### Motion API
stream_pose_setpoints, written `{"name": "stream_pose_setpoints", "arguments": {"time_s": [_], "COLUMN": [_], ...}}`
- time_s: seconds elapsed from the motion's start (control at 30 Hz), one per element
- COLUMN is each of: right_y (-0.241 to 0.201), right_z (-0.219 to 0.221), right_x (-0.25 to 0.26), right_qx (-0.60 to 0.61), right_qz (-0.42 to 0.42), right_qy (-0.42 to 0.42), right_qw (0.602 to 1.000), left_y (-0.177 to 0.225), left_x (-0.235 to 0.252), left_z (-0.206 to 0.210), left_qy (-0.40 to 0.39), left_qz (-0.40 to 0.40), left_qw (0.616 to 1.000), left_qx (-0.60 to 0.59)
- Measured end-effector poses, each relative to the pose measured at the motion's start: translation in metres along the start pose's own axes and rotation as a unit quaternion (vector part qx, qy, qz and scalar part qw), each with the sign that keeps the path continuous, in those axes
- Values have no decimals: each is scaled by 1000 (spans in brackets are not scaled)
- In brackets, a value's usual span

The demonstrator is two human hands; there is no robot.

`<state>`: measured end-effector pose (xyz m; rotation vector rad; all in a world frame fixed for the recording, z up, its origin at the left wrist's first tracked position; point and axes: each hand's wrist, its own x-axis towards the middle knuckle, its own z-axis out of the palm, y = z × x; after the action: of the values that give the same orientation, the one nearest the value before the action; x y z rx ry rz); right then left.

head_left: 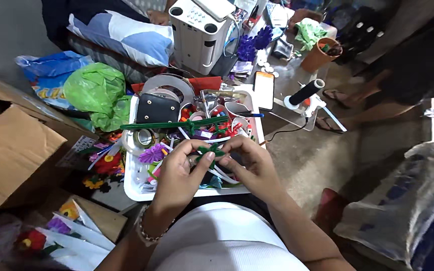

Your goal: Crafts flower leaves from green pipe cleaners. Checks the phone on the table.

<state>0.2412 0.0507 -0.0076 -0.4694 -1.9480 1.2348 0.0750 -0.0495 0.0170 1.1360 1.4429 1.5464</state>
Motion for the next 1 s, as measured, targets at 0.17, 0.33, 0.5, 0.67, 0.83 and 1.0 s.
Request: {"name": "stream_pose_setpoints", "arguments": {"time_s": [0.17, 0.33, 0.5, 0.67, 0.83, 1.0], "right_y": [3, 2, -7, -9, -11, -11], "right_z": [10, 8, 18, 25, 28, 30], "right_x": [-2, 2, -2, -4, -4, -5], "right_qx": [-3, 38, 44, 2, -8, 1], "right_qz": [-25, -39, -27, -45, -36, -39], "right_qy": [21, 43, 64, 79, 75, 77], "right_qw": [999, 998, 997, 996, 997, 996], "left_y": [-16, -14, -21, -28, -34, -35], "left_x": [-5, 1, -2, -8, -10, -10], "left_z": [2, 8, 18, 25, 28, 27], "left_qy": [24, -12, -1, 26, 40, 40], "left_qz": [84, 106, 134, 131, 140, 152], "left_qw": [991, 989, 990, 991, 988, 986], "left_qx": [103, 102, 49, -30, -57, -63]}}
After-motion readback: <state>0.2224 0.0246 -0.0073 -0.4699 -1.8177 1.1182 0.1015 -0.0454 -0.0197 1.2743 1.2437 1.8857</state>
